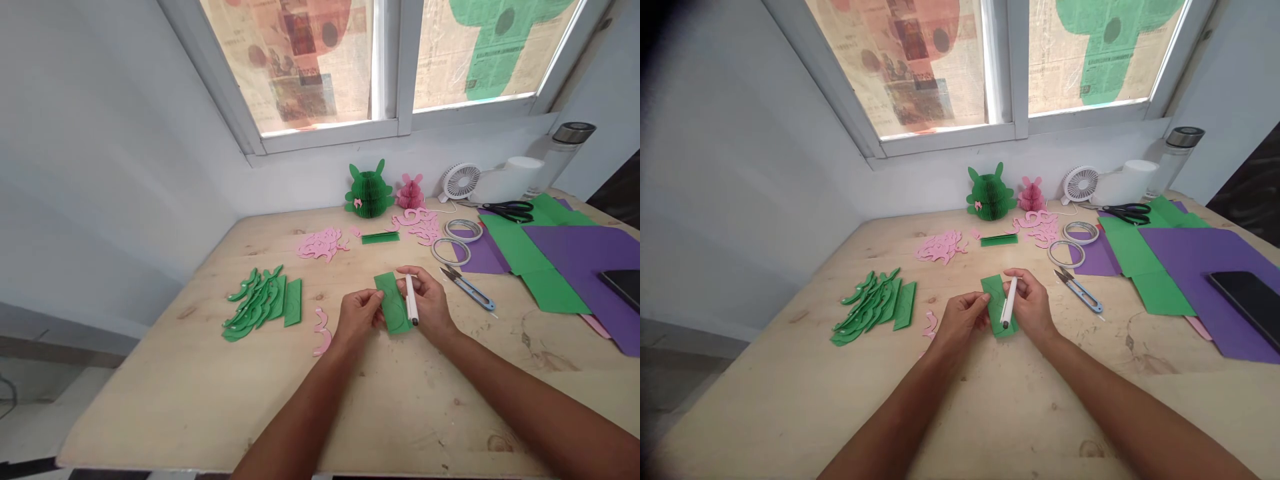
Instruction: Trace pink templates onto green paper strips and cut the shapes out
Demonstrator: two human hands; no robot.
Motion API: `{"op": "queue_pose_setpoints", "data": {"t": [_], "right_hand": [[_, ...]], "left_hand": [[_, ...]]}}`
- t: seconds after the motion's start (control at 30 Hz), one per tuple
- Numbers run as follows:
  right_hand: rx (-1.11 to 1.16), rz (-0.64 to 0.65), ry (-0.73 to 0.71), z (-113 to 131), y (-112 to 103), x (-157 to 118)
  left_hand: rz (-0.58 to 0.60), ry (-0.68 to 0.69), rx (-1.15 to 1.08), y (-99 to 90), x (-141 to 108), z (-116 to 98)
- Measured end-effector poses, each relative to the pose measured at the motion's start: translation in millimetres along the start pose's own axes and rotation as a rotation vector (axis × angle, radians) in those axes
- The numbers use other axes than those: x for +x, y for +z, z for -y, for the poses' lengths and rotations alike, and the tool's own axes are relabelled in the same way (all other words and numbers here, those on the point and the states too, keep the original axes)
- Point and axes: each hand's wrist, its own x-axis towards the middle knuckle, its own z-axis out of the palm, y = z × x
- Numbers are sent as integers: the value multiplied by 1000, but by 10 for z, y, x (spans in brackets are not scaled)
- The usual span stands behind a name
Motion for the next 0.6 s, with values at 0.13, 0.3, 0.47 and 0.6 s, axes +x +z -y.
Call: {"op": "queue_pose_setpoints", "data": {"t": [0.13,0.3,0.47,0.6], "right_hand": [[6,-6,2,15,4,-2],[-90,-4,-17,16,2,-11],[-151,20,-25,-15,-7,-21],[-156,10,-14,-7,-3,-22]], "left_hand": [[-40,14,4,-6,-6,-1],[-59,13,-7,-2,-4,11],[-48,1,-24,8,6,44],[-39,-10,-36,10,14,61]]}}
